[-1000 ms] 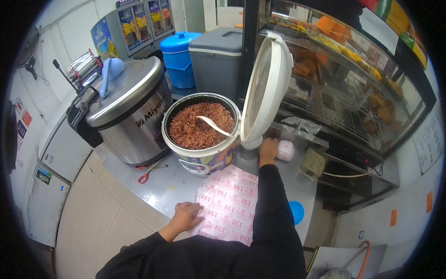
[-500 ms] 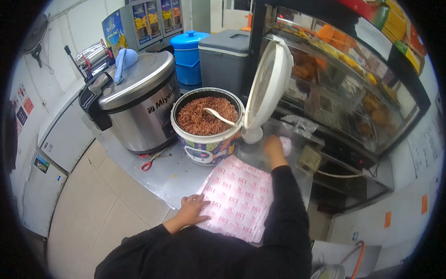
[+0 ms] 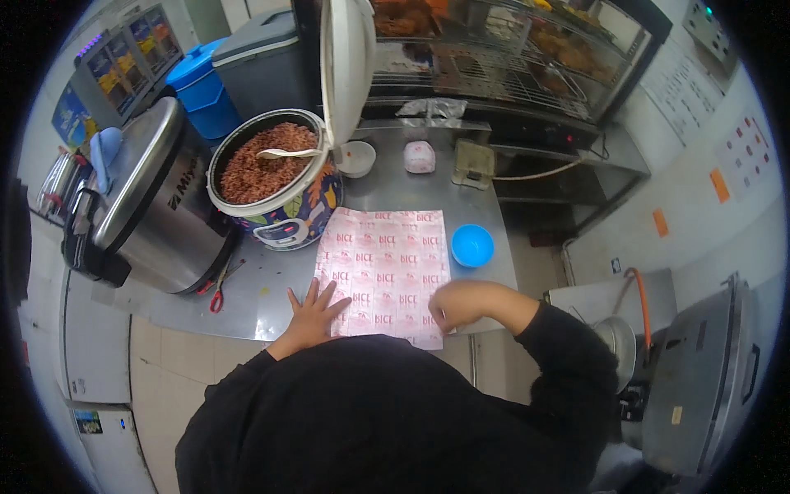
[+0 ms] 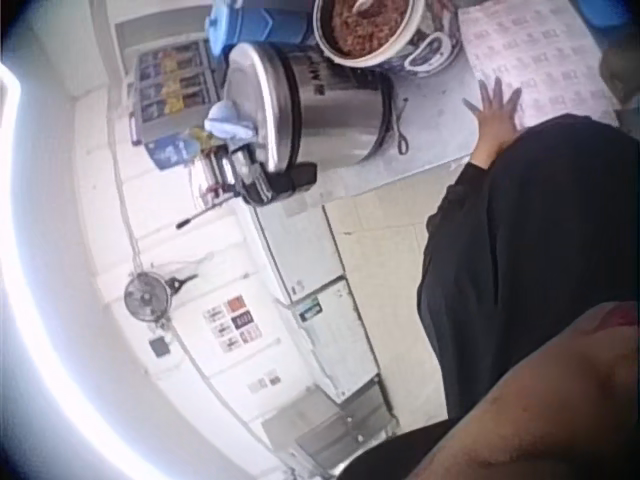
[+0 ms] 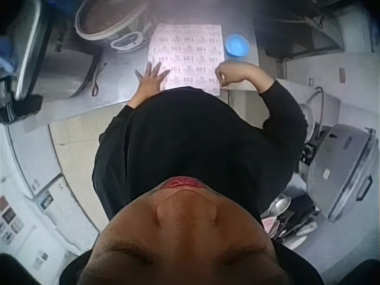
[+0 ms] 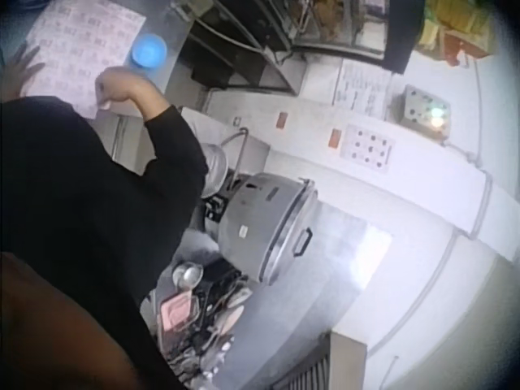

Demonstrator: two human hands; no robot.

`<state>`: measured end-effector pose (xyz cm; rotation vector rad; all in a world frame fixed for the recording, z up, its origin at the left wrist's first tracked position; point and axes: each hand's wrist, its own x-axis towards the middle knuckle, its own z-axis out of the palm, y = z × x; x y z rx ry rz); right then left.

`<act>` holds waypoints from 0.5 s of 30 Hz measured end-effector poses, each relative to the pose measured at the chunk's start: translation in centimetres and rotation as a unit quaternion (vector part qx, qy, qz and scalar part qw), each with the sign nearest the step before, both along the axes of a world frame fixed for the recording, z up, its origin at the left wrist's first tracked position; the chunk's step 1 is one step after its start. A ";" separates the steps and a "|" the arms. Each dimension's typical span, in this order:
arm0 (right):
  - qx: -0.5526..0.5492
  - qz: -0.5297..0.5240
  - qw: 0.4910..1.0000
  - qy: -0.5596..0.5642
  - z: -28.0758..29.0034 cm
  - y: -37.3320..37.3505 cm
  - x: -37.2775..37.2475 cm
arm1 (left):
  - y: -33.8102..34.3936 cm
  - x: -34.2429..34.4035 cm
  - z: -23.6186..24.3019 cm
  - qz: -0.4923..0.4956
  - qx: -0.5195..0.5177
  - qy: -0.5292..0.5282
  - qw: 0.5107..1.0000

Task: The person places wrapping paper on a counter, opens a rice cooker, and scoops rice into a small bowl using a spoon. The person then dumps the shaped rice onto the wrapping paper and wraps it into paper packets.

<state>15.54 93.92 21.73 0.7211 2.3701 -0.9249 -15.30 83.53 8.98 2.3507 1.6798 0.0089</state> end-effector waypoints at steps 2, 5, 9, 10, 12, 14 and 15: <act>0.144 -0.209 0.967 0.008 0.1 0.7 0.5 | 0.1 0.6 -0.6 -0.007 0.019 -0.006 1.000; 0.364 -0.478 0.790 0.119 -3.1 3.8 3.6 | 0.2 1.3 -0.7 -0.011 0.046 -0.017 0.999; 0.396 -0.561 0.722 0.085 -12.8 7.2 9.7 | 1.1 1.0 -2.1 -0.035 0.067 -0.017 0.997; 0.399 -0.554 0.725 0.091 -12.8 7.3 9.4 | 1.2 0.7 -2.0 -0.040 0.079 -0.018 0.996; 0.114 -0.688 0.692 0.184 -12.8 7.5 8.7 | 1.1 -0.4 -1.7 -0.024 0.035 -0.032 0.999; 0.106 -0.689 0.665 0.268 -11.2 7.7 7.5 | 2.1 -1.3 -0.4 -0.009 -0.011 -0.052 0.999; 0.093 -0.690 0.629 0.346 -9.9 7.9 6.8 | 2.8 -1.8 0.8 0.015 -0.062 -0.076 0.995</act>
